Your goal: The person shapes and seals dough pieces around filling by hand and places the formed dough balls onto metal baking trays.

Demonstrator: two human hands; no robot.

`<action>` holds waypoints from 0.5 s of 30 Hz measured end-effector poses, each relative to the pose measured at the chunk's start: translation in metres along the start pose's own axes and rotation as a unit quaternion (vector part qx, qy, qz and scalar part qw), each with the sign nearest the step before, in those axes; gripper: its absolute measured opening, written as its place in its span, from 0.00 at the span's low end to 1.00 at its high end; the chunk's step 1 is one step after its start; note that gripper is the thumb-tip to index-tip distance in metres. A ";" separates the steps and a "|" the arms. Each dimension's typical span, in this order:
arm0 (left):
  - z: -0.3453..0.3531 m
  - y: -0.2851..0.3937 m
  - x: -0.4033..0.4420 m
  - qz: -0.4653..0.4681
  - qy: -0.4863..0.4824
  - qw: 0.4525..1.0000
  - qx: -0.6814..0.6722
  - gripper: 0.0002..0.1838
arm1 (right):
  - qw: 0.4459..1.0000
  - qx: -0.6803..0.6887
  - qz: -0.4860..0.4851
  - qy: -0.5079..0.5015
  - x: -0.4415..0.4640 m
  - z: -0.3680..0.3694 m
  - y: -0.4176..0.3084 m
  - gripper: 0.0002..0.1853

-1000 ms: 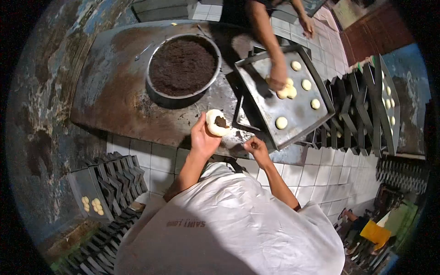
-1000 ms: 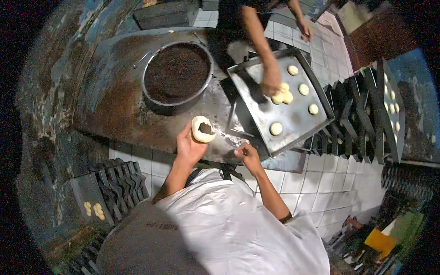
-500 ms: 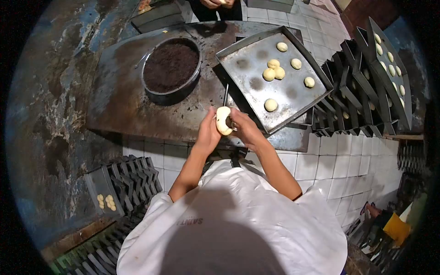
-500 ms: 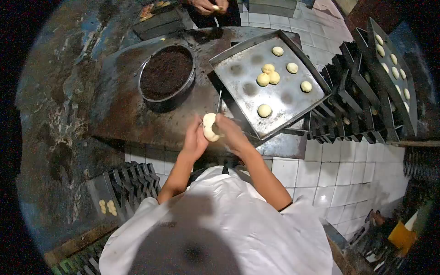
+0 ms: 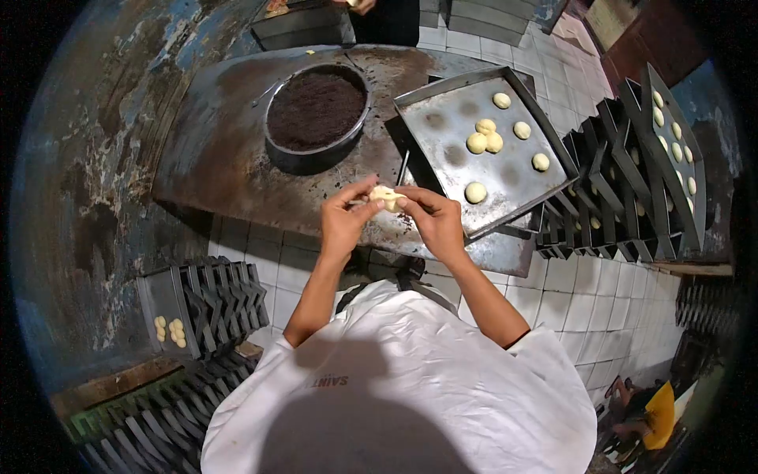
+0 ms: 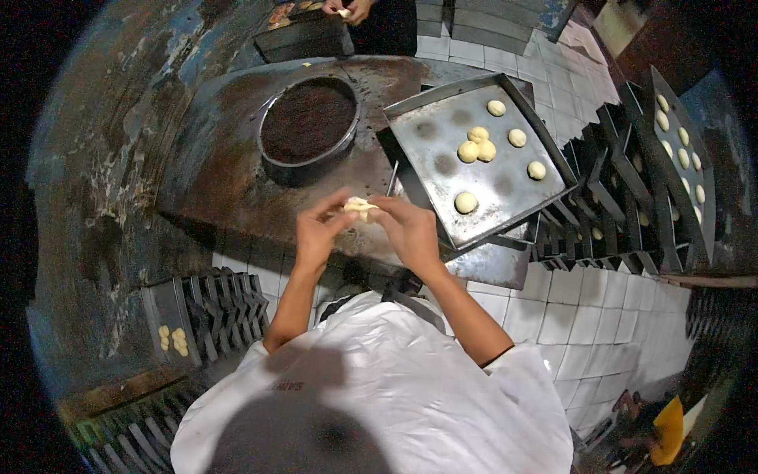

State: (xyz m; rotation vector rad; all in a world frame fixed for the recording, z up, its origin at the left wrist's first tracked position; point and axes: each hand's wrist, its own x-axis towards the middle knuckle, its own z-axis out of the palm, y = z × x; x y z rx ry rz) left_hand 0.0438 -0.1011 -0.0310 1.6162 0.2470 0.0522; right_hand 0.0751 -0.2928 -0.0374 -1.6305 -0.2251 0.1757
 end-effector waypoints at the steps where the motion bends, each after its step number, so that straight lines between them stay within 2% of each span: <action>1: 0.003 0.006 -0.003 -0.007 0.041 0.990 -0.134 0.24 | 1.000 0.009 0.008 -0.008 -0.001 0.007 -0.001 0.18; 2: 0.004 0.006 -0.001 -0.004 0.044 0.990 -0.135 0.24 | 1.000 0.008 0.005 -0.012 -0.003 0.014 -0.005 0.18; 4: 0.004 0.004 0.000 0.025 0.114 0.950 -0.289 0.15 | 0.994 -0.087 -0.065 -0.034 -0.009 0.027 -0.036 0.19; 6: 0.001 0.003 -0.004 0.031 0.077 0.950 -0.302 0.15 | 0.988 -0.126 -0.076 -0.047 -0.008 0.034 -0.040 0.19; 8: -0.001 0.014 -0.011 0.040 0.009 0.931 -0.362 0.19 | 0.969 -0.210 -0.128 -0.031 -0.003 0.040 -0.040 0.18; 9: -0.003 0.022 -0.015 0.030 -0.018 0.927 -0.372 0.21 | 0.961 -0.222 -0.168 -0.003 0.002 0.042 -0.047 0.15; 10: -0.007 0.025 -0.017 0.031 -0.021 0.926 -0.375 0.21 | 0.960 -0.225 -0.168 -0.001 0.006 0.048 -0.050 0.15; 11: -0.011 0.028 -0.019 0.060 -0.070 0.925 -0.369 0.22 | 0.986 -0.103 -0.122 0.051 0.010 0.056 -0.052 0.12; 13: -0.026 0.025 -0.015 0.087 -0.159 0.903 -0.388 0.23 | 0.991 0.017 -0.076 0.104 0.015 0.067 -0.056 0.10; 15: -0.035 0.026 -0.013 0.061 -0.139 0.907 -0.393 0.23 | 0.997 0.076 0.009 0.022 0.017 0.075 -0.052 0.09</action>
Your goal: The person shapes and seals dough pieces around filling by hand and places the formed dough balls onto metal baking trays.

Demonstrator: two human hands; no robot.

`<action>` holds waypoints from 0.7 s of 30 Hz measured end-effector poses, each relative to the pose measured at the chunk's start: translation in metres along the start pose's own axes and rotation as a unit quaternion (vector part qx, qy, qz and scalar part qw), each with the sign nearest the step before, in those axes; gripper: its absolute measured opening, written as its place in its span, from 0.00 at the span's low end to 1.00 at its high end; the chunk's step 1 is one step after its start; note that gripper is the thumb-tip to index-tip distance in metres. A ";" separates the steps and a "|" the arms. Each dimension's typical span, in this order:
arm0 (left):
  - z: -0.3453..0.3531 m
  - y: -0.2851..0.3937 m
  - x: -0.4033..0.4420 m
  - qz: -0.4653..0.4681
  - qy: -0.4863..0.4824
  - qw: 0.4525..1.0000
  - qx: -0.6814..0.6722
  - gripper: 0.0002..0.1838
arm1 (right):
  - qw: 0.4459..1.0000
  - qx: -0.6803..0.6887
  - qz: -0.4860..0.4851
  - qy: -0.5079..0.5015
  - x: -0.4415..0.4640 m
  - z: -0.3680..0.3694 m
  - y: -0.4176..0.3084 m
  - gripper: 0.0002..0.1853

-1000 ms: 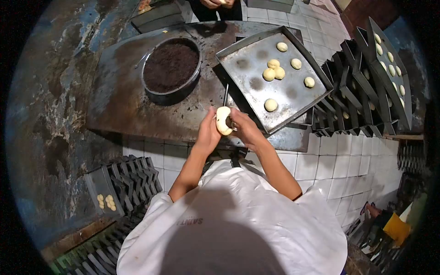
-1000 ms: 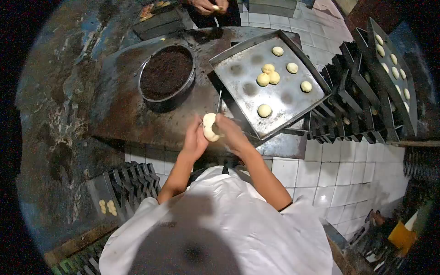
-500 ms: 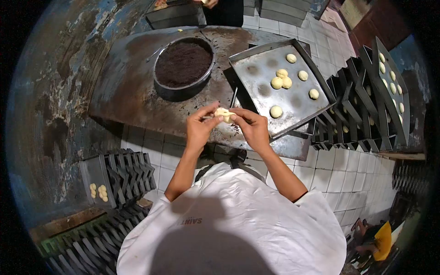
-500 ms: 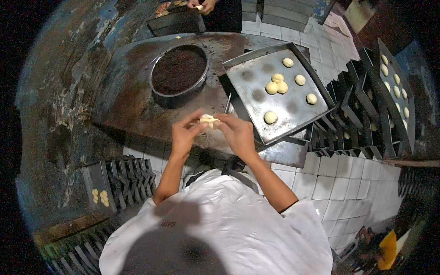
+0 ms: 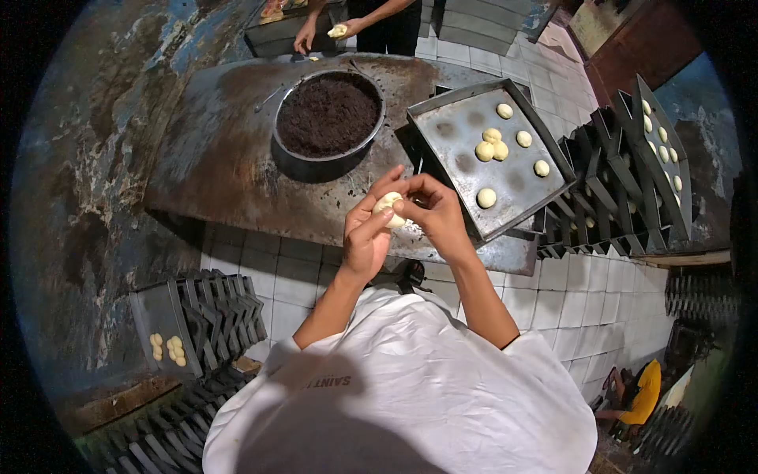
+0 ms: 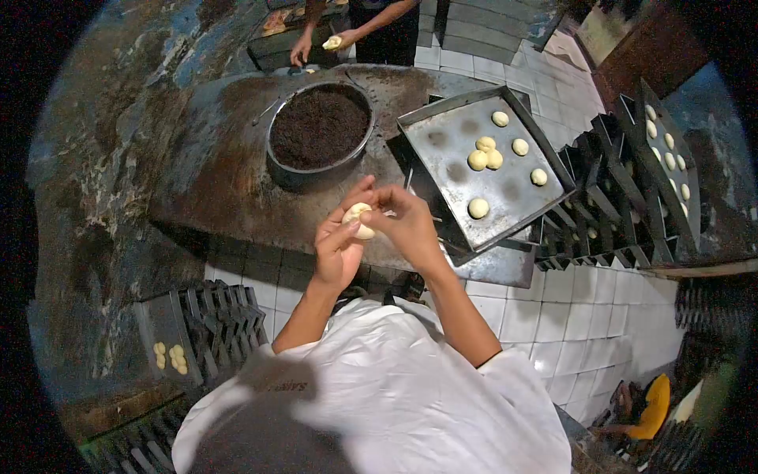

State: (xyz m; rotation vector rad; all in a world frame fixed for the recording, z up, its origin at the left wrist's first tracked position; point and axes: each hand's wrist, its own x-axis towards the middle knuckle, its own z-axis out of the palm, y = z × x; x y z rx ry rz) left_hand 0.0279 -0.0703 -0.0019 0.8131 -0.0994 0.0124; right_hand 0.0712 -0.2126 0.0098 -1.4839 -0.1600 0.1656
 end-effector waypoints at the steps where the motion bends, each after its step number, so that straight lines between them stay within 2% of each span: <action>1: -0.002 0.004 0.000 -0.014 0.033 0.999 0.000 0.24 | 0.998 0.028 0.046 -0.038 0.001 0.005 0.001 0.10; 2: -0.004 0.009 0.002 -0.014 0.066 0.997 -0.040 0.20 | 0.999 -0.003 0.043 -0.016 0.001 0.014 0.002 0.12; 3: -0.009 0.011 0.004 -0.014 0.064 0.997 -0.043 0.20 | 0.999 -0.006 0.042 -0.014 -0.001 0.026 -0.001 0.12; 5: -0.022 0.015 0.008 0.010 0.134 0.988 -0.074 0.12 | 0.998 -0.053 -0.033 0.033 -0.002 0.051 -0.008 0.15; 6: -0.027 0.021 0.009 -0.001 0.187 0.981 -0.060 0.10 | 0.987 -0.094 -0.127 0.036 -0.002 0.063 -0.008 0.17; 7: -0.031 0.026 0.010 -0.002 0.186 0.981 -0.062 0.10 | 0.987 -0.096 -0.127 0.037 -0.004 0.069 -0.010 0.17; 9: -0.041 0.035 0.014 0.020 0.128 0.990 -0.053 0.10 | 0.974 -0.194 -0.107 0.044 -0.010 0.081 -0.018 0.16; 11: -0.046 0.041 0.013 0.024 0.099 0.994 -0.040 0.14 | 0.973 -0.206 -0.073 0.079 -0.006 0.089 -0.017 0.14; 13: -0.051 0.050 0.011 0.016 0.044 0.999 0.007 0.21 | 0.952 -0.239 -0.154 0.116 0.004 0.092 -0.015 0.12; 14: -0.052 0.055 0.011 0.015 0.016 1.000 0.005 0.23 | 0.969 -0.196 -0.108 0.103 0.005 0.093 -0.017 0.10; 15: -0.054 0.059 0.011 0.013 0.011 1.000 0.004 0.23 | 0.968 -0.197 -0.109 0.108 0.007 0.094 -0.015 0.10; 17: -0.058 0.066 0.010 0.021 -0.045 0.998 0.033 0.20 | 0.999 0.037 0.020 -0.007 0.008 0.094 -0.010 0.11; 18: -0.059 0.070 0.009 -0.002 -0.041 0.999 -0.032 0.18 | 0.999 0.033 0.042 -0.008 0.005 0.095 -0.012 0.11; 19: -0.062 0.072 0.009 -0.004 -0.045 0.998 -0.032 0.18 | 0.999 0.033 0.039 -0.004 0.004 0.100 -0.011 0.11; 21: -0.071 0.073 0.006 -0.128 0.056 0.989 -0.050 0.17 | 0.996 0.004 0.028 0.085 0.001 0.107 -0.005 0.13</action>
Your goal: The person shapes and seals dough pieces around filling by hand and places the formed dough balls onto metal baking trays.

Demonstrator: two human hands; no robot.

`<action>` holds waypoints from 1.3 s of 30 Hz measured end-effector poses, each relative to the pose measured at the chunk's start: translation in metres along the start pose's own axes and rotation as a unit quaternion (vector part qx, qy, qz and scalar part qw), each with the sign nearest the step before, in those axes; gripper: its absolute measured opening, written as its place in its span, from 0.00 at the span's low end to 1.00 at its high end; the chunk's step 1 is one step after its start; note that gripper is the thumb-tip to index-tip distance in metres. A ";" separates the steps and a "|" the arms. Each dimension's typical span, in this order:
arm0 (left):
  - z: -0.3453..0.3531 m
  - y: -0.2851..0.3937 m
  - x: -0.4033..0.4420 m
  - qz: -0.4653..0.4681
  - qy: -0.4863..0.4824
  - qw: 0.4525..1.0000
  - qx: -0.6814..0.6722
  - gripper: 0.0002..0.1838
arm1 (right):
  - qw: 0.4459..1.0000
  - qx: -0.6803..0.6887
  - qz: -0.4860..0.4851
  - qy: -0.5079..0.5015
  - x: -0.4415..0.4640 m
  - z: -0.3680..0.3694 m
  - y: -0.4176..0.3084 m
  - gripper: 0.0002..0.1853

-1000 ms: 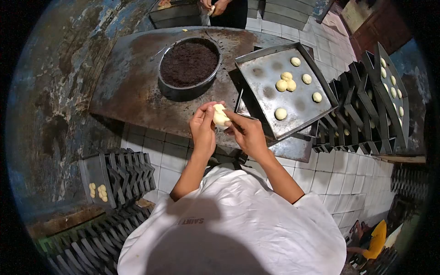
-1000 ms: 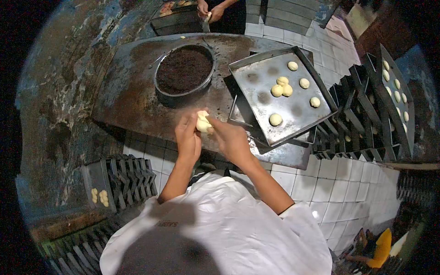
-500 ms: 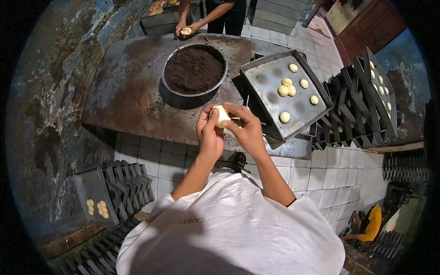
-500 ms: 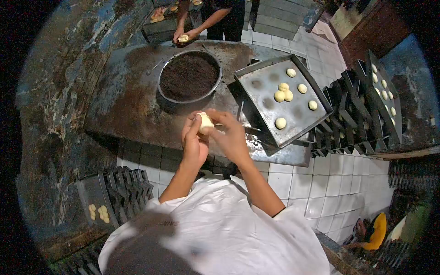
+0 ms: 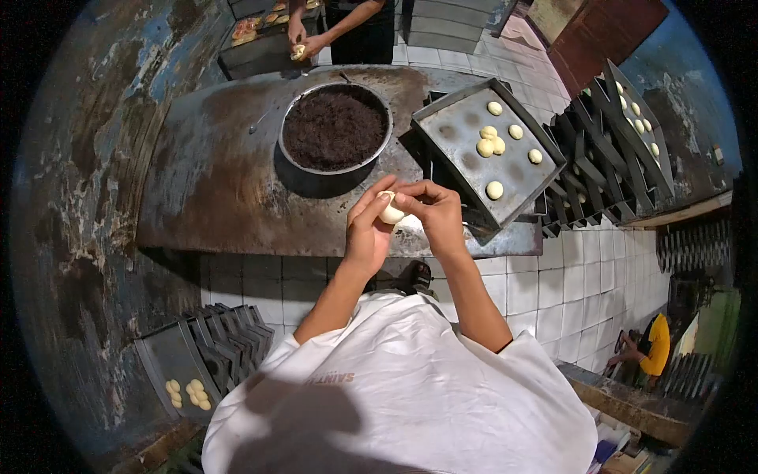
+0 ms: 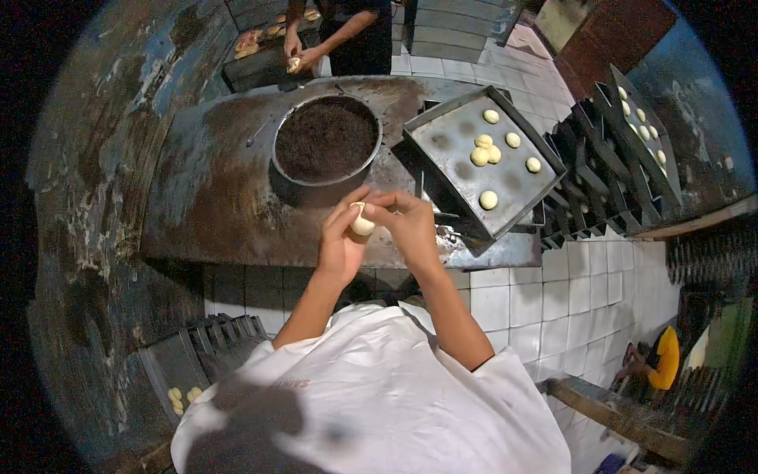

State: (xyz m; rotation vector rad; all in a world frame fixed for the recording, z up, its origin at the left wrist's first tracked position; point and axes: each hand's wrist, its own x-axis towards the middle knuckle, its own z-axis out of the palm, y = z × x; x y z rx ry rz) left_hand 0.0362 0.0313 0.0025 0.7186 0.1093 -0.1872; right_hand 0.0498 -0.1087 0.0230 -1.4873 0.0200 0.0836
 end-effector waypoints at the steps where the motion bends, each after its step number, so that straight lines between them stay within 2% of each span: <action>1: -0.013 -0.001 0.002 -0.035 0.017 0.999 0.014 0.17 | 0.999 -0.013 0.028 0.020 -0.001 0.001 0.005 0.14; 2: -0.023 -0.007 0.001 -0.037 0.014 0.999 0.015 0.17 | 0.999 -0.012 0.026 0.024 -0.004 0.004 0.010 0.14; 4: -0.029 -0.006 -0.001 -0.057 0.094 0.993 0.030 0.16 | 0.990 -0.088 -0.112 0.009 -0.011 0.017 0.007 0.14; 5: -0.037 -0.013 0.002 -0.044 0.092 0.995 0.007 0.15 | 0.971 -0.208 -0.122 -0.001 -0.018 0.015 0.001 0.14; 6: -0.031 -0.011 -0.001 -0.048 0.090 0.995 0.010 0.15 | 0.971 -0.206 -0.120 0.004 -0.019 0.015 0.008 0.14; 8: -0.014 -0.009 -0.001 0.004 0.072 0.997 0.009 0.14 | 0.945 -0.257 -0.196 0.043 -0.015 0.012 0.022 0.17; 10: -0.014 -0.018 0.006 0.020 0.034 0.999 0.016 0.14 | 0.930 -0.287 -0.216 0.081 -0.011 0.010 0.011 0.13; 12: -0.009 -0.029 0.011 0.074 0.023 0.996 0.036 0.14 | 0.940 -0.252 -0.195 0.121 -0.002 0.003 0.002 0.09; 13: -0.007 -0.032 0.015 0.088 0.012 0.995 0.048 0.13 | 0.979 -0.116 -0.137 0.098 0.008 -0.003 0.012 0.07; 14: -0.004 -0.036 0.018 0.088 0.012 0.995 0.050 0.13 | 0.979 -0.114 -0.137 0.098 0.012 -0.010 0.014 0.07; 16: 0.002 -0.047 0.028 0.114 0.027 0.992 0.053 0.12 | 0.999 -0.033 0.002 0.008 0.018 -0.026 0.013 0.10; 18: 0.008 -0.064 0.041 0.121 0.060 0.988 0.068 0.11 | 0.998 -0.053 0.004 0.033 0.023 -0.034 0.020 0.10; 20: 0.017 -0.083 0.053 0.124 0.092 0.985 0.080 0.11 | 0.988 -0.114 -0.044 0.092 0.022 -0.040 0.029 0.08; 21: 0.020 -0.089 0.060 0.104 0.135 0.981 0.090 0.11 | 0.986 -0.135 -0.042 0.091 0.019 -0.044 0.023 0.09; 22: 0.024 -0.094 0.068 0.085 0.178 0.975 0.100 0.10 | 0.979 -0.156 -0.114 0.072 0.021 -0.055 0.028 0.10; 24: 0.032 -0.104 0.079 0.089 0.187 0.973 0.100 0.11 | 0.995 -0.066 -0.072 0.025 0.022 -0.074 0.023 0.12; 27: 0.057 -0.118 0.084 0.040 0.180 0.971 0.153 0.18 | 0.992 -0.106 -0.068 0.003 0.039 -0.120 0.039 0.13; 28: 0.067 -0.126 0.087 0.040 0.184 0.970 0.153 0.18 | 0.995 -0.095 0.019 0.014 0.041 -0.132 0.028 0.12; 30: 0.084 -0.143 0.090 0.091 0.174 0.943 0.269 0.20 | 0.988 -0.148 -0.018 0.042 0.052 -0.156 0.043 0.12; 31: 0.088 -0.148 0.091 0.072 0.157 0.942 0.287 0.22 | 0.990 -0.138 -0.006 0.037 0.057 -0.168 0.049 0.17; 32: 0.090 -0.153 0.094 0.073 0.162 0.941 0.287 0.22 | 0.990 -0.136 -0.005 0.032 0.060 -0.180 0.055 0.17; 34: 0.090 -0.161 0.100 0.176 0.004 0.898 0.403 0.21 | 0.982 0.032 0.157 -0.101 0.064 -0.202 0.055 0.22; 35: 0.086 -0.160 0.104 0.137 -0.061 0.894 0.422 0.19 | 0.956 0.082 0.183 -0.213 0.066 -0.217 0.053 0.26; 36: 0.088 -0.164 0.104 0.138 -0.054 0.895 0.421 0.19 | 0.955 0.080 0.186 -0.219 0.068 -0.228 0.054 0.26; 38: 0.093 -0.171 0.101 0.089 -0.055 0.882 0.459 0.21 | 0.888 0.156 0.305 -0.306 0.078 -0.250 0.058 0.25; 39: 0.084 -0.179 0.100 0.116 -0.055 0.888 0.441 0.24 | 0.895 0.104 0.277 -0.333 0.093 -0.260 0.059 0.24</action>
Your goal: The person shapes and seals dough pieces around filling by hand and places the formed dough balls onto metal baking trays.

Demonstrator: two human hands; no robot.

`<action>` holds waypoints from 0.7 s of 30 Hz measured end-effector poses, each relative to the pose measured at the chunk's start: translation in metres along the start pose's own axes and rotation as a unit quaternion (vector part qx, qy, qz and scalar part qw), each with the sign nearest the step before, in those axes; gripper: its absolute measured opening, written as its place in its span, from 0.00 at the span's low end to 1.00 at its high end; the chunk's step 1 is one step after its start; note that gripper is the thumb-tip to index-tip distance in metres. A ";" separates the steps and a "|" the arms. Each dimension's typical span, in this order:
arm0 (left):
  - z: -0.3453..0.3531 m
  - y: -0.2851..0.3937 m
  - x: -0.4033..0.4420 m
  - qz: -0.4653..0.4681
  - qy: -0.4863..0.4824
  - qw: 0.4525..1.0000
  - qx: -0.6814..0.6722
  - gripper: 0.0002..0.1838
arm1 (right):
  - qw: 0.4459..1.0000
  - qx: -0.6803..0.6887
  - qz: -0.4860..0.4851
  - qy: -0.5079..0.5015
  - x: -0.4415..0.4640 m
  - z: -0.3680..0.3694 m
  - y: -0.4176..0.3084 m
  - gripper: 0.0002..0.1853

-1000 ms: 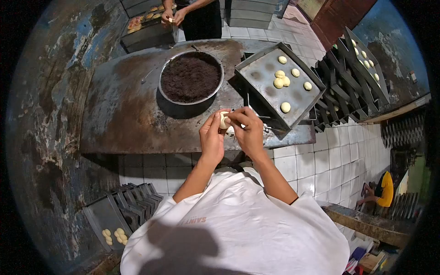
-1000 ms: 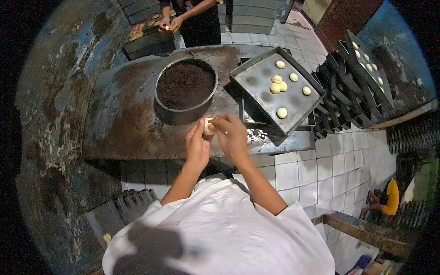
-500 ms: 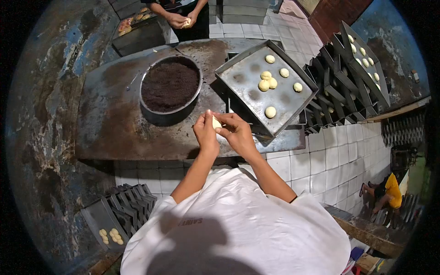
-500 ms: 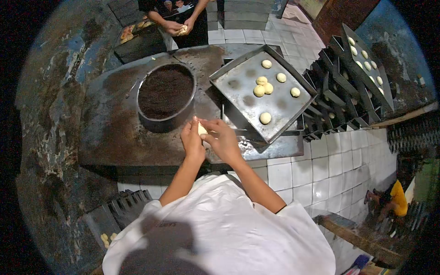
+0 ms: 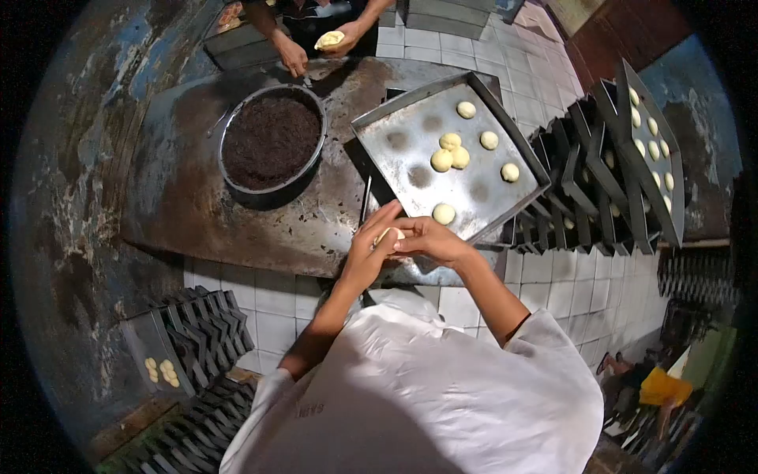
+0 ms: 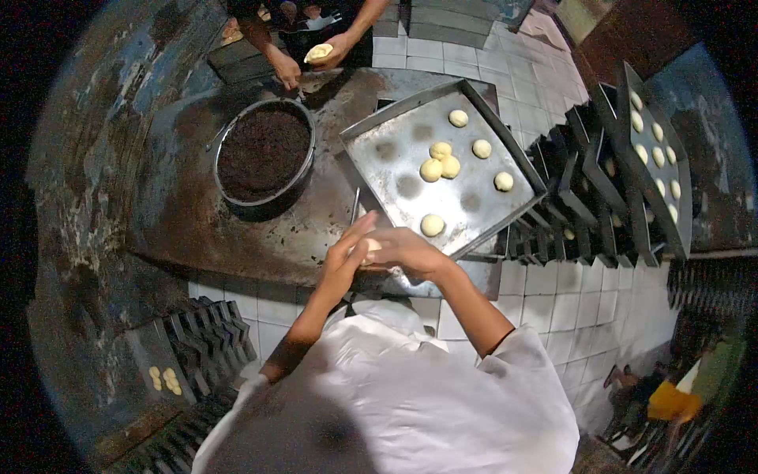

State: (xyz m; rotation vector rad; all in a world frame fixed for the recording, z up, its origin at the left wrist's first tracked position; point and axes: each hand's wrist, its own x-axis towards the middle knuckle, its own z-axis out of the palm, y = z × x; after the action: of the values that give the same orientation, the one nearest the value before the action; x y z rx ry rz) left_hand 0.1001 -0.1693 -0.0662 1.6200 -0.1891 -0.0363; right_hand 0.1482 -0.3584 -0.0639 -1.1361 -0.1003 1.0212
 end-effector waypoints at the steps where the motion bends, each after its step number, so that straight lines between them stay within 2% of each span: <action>1: -0.001 0.004 -0.005 -0.028 0.043 0.998 -0.024 0.24 | 0.990 -0.140 -0.012 0.022 0.009 -0.015 -0.012 0.24; 2: -0.007 0.007 -0.009 -0.044 0.077 0.995 -0.034 0.23 | 0.943 -0.319 -0.028 0.095 0.015 -0.028 -0.024 0.28; 3: -0.016 0.008 -0.016 -0.062 0.110 0.991 -0.043 0.22 | 0.859 -0.484 -0.046 0.162 0.020 -0.033 -0.040 0.32; 5: -0.038 -0.004 -0.035 -0.128 0.163 0.974 -0.090 0.20 | 0.740 -0.579 -0.189 0.286 0.059 -0.089 0.008 0.39; 6: -0.045 -0.002 -0.045 -0.144 0.190 0.969 -0.072 0.19 | 0.637 -0.679 -0.234 0.280 0.085 -0.133 0.048 0.39; 7: -0.051 -0.001 -0.055 -0.143 0.194 0.968 -0.070 0.19 | 0.625 -0.736 -0.098 0.241 0.071 -0.116 0.045 0.38; 9: -0.068 0.003 -0.078 -0.164 0.229 0.959 0.031 0.19 | 0.608 -0.747 -0.134 0.235 0.083 -0.143 0.067 0.39; 10: -0.079 0.003 -0.090 -0.165 0.235 0.957 0.037 0.19 | 0.587 -0.763 -0.132 0.237 0.084 -0.134 0.051 0.33; 11: -0.085 -0.001 -0.104 -0.163 0.264 0.950 0.039 0.18 | 0.614 -0.758 -0.071 0.207 0.086 -0.131 0.029 0.28; 13: -0.085 -0.009 -0.125 -0.159 0.290 0.943 0.038 0.18 | 0.672 -0.664 -0.148 0.292 0.113 -0.137 0.019 0.22; 14: -0.082 -0.012 -0.133 -0.181 0.348 0.920 0.000 0.18 | 0.658 -0.643 -0.242 0.307 0.129 -0.135 0.014 0.25; 15: -0.078 -0.016 -0.138 -0.204 0.403 0.891 -0.038 0.17 | 0.596 -0.702 -0.253 0.297 0.140 -0.136 0.016 0.29; 17: -0.071 -0.018 -0.141 -0.194 0.411 0.889 -0.051 0.17 | 0.575 -0.763 -0.176 0.236 0.151 -0.144 0.041 0.32; 19: -0.065 -0.007 -0.130 -0.192 0.403 0.893 -0.056 0.16 | 0.578 -0.759 -0.181 0.238 0.153 -0.140 0.032 0.33; 21: -0.063 0.001 -0.129 -0.180 0.396 0.899 -0.042 0.15 | 0.625 -0.739 -0.152 0.200 0.146 -0.144 0.028 0.34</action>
State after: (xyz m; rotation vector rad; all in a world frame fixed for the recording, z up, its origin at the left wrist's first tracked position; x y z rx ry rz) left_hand -0.0183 -0.0883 -0.0734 1.4462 0.7336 0.3267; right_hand 0.2918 -0.3541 -0.2127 -2.6989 -0.8725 0.1224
